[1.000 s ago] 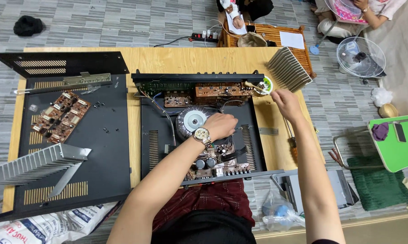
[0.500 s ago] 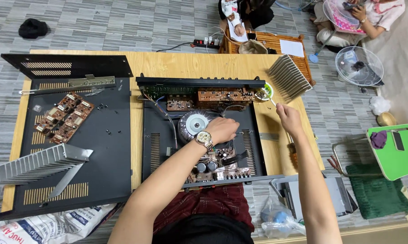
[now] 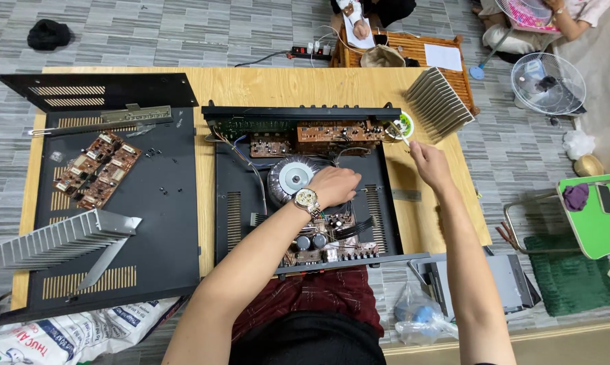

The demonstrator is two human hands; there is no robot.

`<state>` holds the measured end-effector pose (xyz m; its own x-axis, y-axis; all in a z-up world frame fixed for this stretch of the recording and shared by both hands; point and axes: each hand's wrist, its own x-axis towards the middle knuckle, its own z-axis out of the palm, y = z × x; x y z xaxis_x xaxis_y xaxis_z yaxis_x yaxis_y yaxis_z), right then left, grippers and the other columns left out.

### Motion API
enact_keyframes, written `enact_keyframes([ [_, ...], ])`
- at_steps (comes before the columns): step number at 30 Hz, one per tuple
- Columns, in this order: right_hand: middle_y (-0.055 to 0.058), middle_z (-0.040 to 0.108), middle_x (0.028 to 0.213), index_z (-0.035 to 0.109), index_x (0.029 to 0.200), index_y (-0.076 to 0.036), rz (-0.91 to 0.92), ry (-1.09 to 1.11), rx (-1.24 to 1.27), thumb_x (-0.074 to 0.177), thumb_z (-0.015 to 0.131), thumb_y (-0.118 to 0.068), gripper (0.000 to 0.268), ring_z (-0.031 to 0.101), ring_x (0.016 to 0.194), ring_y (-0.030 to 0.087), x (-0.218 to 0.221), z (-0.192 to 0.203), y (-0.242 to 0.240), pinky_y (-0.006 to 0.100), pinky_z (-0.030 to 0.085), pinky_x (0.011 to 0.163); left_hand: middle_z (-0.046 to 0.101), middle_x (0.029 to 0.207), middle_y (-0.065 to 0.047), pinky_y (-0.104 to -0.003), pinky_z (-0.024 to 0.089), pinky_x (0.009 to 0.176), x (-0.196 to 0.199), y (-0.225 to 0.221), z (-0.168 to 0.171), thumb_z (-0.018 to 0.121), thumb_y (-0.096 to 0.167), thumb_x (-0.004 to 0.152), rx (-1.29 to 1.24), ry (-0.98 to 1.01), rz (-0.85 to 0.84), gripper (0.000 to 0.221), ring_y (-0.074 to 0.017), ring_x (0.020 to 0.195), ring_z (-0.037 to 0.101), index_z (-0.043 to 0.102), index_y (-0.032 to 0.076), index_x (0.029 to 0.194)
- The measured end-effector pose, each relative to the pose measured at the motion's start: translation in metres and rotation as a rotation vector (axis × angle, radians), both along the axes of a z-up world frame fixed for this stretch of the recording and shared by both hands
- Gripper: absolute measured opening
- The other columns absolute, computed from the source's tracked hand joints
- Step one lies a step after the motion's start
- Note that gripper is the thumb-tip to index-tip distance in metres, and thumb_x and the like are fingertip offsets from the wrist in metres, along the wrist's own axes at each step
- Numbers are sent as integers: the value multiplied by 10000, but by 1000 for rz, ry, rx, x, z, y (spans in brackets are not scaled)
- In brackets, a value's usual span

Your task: Repairing and cleaning the internal components of an electronic amplifier using a screwdriver and a brush

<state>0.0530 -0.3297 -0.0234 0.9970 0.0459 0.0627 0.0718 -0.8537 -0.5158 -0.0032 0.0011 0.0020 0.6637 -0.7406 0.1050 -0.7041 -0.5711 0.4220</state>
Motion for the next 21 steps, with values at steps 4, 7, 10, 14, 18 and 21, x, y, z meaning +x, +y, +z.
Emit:
enact_keyframes([
  [4,185,719,882,712,965,-129,-7,-43,-80,1139,475,-451,436,667,978,481,1,5,-14,592,493,825,740,926,-136,-493,581,758,3,0,-1,676,250,890,7,-4,-1,226,-392,876,735,682,44,980],
  [7,210,721,891,719,995,-124,9,-52,-125,1137,472,-453,436,655,990,502,0,28,-6,617,489,847,734,914,-138,-494,581,752,2,-1,-2,683,251,886,5,-5,-9,212,-393,868,733,676,50,954],
  [10,215,720,872,710,982,-104,37,-96,-184,1136,483,-428,424,662,960,506,9,48,4,611,491,817,726,902,-143,-496,579,745,2,0,-5,684,252,884,5,-2,-16,198,-399,864,728,668,58,921],
  [14,240,698,879,637,920,-69,68,-136,-321,1147,455,-428,462,668,936,497,16,74,24,600,509,754,716,893,-135,-494,576,743,4,-2,-2,671,272,887,21,21,-20,195,-401,872,724,651,78,880],
  [18,213,713,888,649,940,-81,74,-126,-273,1140,469,-444,452,682,943,480,29,55,40,577,528,802,716,881,-121,-481,578,734,5,-3,0,666,286,889,33,12,-20,198,-384,864,730,643,91,863],
  [21,246,730,947,703,1045,-90,97,-82,-244,1147,447,-419,429,673,983,505,21,57,45,619,510,861,714,869,-115,-474,575,721,2,-1,-1,669,267,883,12,19,-10,189,-384,848,727,635,87,841],
])
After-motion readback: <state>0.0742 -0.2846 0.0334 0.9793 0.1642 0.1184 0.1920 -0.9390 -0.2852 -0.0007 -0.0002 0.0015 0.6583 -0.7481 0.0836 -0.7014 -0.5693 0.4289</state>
